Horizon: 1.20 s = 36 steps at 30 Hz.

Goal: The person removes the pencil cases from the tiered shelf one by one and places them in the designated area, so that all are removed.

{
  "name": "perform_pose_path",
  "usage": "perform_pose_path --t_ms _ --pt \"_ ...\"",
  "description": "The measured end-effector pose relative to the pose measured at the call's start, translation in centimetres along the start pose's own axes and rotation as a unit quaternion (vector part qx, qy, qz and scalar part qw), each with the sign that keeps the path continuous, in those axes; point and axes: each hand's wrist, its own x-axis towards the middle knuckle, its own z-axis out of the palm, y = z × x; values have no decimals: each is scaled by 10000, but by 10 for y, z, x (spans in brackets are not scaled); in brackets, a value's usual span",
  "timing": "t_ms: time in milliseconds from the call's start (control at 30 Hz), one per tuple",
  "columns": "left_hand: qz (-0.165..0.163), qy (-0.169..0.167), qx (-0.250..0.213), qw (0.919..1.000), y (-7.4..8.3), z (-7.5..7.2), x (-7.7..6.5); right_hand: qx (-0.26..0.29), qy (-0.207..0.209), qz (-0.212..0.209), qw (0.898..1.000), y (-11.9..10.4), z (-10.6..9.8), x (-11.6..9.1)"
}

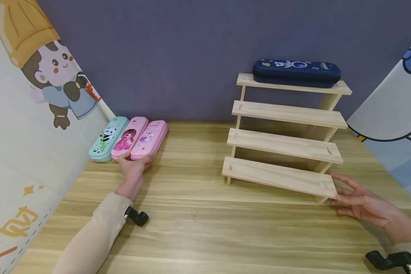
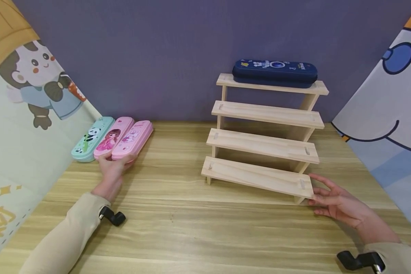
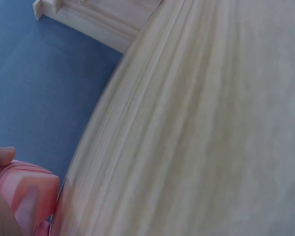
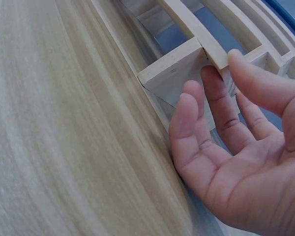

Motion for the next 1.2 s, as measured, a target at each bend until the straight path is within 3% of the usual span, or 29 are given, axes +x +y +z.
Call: perform_pose_path --t_ms 533,900,1200 --pt "-323 -144 524 9980 -2 -1 2 -7 -67 -23 10000 0 -3 -1" --pt "-252 -305 338 9986 -13 -1 3 122 -66 -6 9999 -1 -2 0" --pt "-376 -406 612 9966 -10 -4 -2 -133 57 -71 9999 1 -2 -1"
